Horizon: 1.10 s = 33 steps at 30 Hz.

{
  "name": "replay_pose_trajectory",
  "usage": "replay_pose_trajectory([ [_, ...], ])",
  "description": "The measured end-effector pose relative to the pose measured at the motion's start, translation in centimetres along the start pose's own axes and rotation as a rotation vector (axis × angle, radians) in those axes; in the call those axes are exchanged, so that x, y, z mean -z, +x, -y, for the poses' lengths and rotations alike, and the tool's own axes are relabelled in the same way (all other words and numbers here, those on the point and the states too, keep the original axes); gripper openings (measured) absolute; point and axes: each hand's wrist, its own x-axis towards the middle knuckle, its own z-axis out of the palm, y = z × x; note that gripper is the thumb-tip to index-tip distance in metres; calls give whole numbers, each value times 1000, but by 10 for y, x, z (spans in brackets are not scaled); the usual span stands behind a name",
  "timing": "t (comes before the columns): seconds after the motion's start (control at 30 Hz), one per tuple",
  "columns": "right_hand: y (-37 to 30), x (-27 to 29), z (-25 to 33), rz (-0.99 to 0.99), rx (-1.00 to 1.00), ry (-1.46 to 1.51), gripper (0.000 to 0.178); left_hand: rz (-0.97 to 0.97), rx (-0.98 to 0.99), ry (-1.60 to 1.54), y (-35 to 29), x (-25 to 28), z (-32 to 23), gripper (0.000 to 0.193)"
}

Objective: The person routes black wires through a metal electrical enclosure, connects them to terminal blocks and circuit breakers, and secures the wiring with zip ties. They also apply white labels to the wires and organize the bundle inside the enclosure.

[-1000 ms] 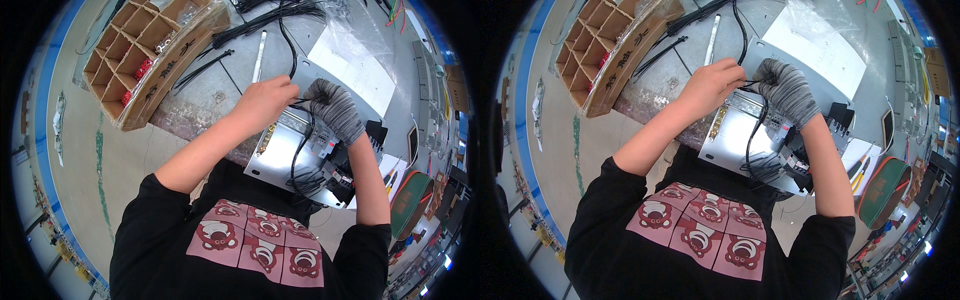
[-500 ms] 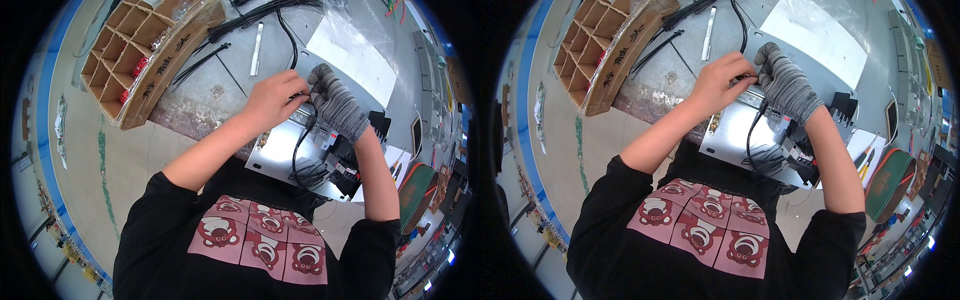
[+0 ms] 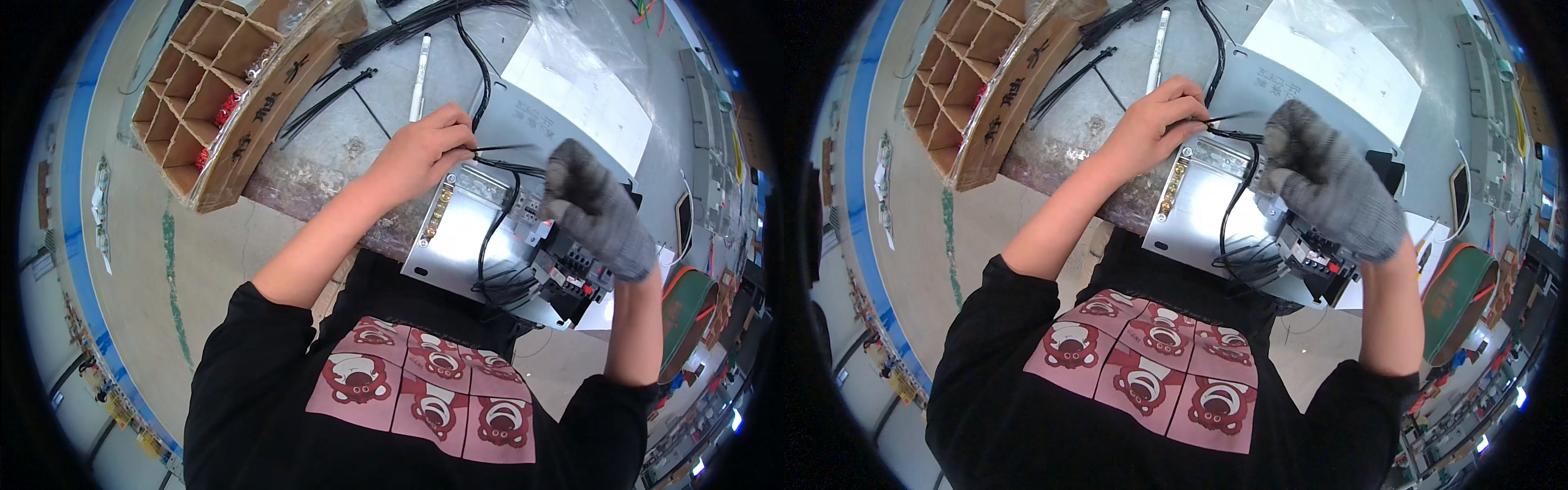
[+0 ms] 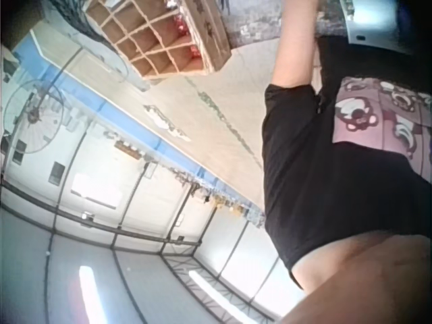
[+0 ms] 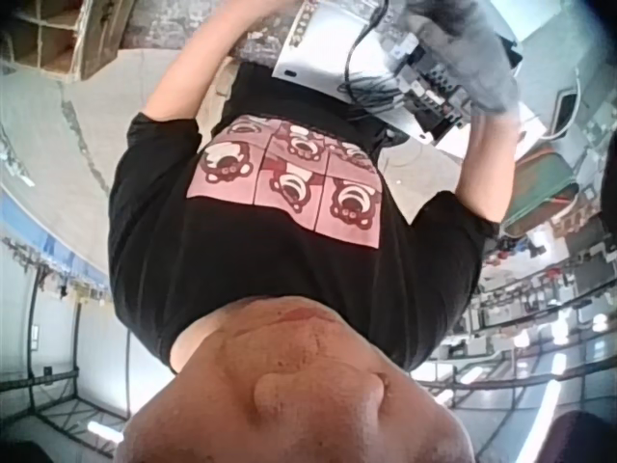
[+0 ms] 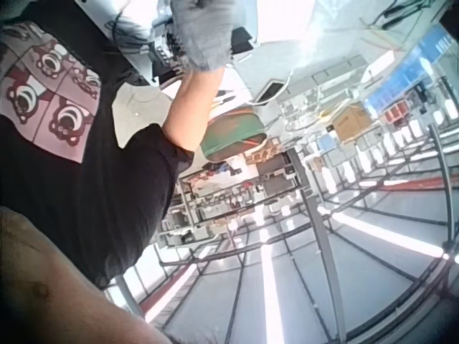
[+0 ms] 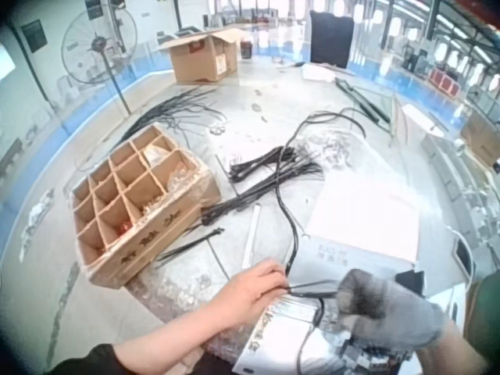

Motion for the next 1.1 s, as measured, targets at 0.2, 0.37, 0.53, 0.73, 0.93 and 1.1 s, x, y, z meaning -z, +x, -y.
replay_pose_trajectory([
  [0.2,48,-13,0,-35,140,-870,22,67,-61,23,5,7,3,12],
  [0.37,73,-34,-30,-11,4,-846,20,16,-79,-28,8,5,5,12],
  [0.53,67,-30,-36,-3,-59,-839,19,11,-48,-44,10,-4,2,12],
  [0.73,74,-31,-63,-128,43,-677,26,-64,1,-108,4,-7,0,12],
  [0.93,75,-28,-50,-113,-48,-460,27,-34,-15,-51,2,-11,1,15],
  [1.1,70,-24,-42,-46,49,-777,23,-25,-15,-62,3,-10,-4,20],
])
